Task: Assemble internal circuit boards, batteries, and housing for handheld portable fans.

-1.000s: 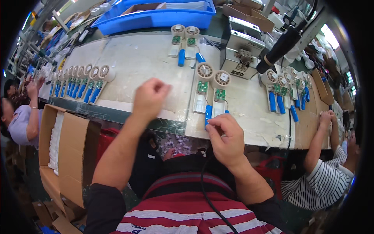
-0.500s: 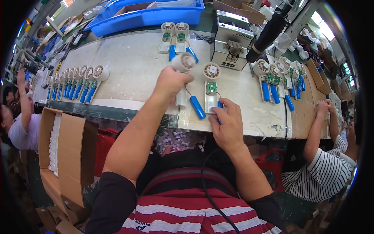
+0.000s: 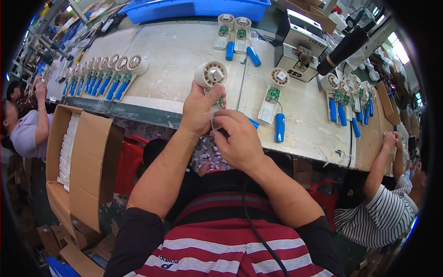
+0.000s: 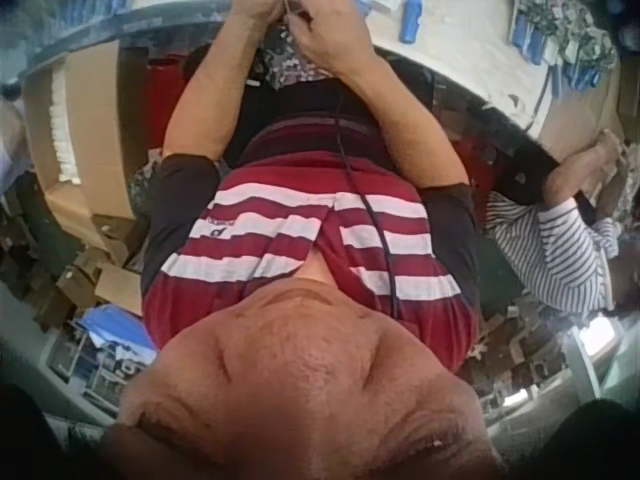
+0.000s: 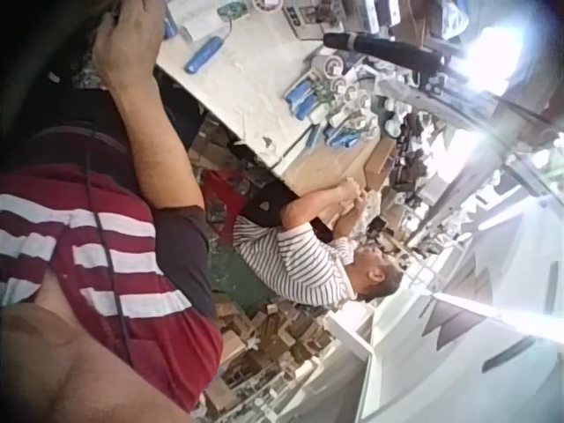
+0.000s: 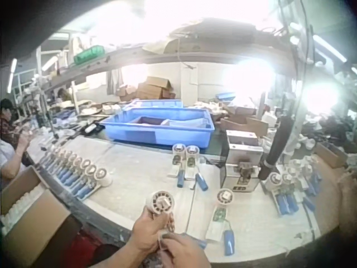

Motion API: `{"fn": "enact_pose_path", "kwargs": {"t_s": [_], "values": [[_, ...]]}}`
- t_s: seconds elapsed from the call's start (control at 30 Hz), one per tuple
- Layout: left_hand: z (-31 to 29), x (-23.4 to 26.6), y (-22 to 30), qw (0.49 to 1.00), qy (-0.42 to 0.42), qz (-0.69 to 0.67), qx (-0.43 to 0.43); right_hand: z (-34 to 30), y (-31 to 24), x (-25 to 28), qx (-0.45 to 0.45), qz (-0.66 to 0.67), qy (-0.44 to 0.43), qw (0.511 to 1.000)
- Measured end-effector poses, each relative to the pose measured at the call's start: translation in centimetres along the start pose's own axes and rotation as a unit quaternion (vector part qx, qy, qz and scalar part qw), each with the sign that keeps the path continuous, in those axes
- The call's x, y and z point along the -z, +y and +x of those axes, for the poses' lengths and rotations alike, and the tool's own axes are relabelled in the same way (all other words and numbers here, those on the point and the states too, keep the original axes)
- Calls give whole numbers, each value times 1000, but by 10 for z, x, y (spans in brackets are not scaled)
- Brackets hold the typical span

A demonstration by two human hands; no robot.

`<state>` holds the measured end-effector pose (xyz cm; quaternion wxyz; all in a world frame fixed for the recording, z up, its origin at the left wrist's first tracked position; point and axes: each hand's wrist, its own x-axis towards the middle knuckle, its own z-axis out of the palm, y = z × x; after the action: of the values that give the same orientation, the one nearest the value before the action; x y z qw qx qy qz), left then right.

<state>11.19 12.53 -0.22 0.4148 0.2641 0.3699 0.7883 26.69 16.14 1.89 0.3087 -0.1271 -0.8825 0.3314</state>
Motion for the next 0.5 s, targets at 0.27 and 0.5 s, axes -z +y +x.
{"fn": "enact_pose_path", "kwargs": {"t_s": [0.27, 0.5], "values": [[-2, 1, -7, 998, 28, 8, -47, -7, -9, -9, -51, 47, 33, 997], [-2, 4, -6, 999, -2, -28, -25, 15, -4, 4, -12, -74, 82, 994]]}}
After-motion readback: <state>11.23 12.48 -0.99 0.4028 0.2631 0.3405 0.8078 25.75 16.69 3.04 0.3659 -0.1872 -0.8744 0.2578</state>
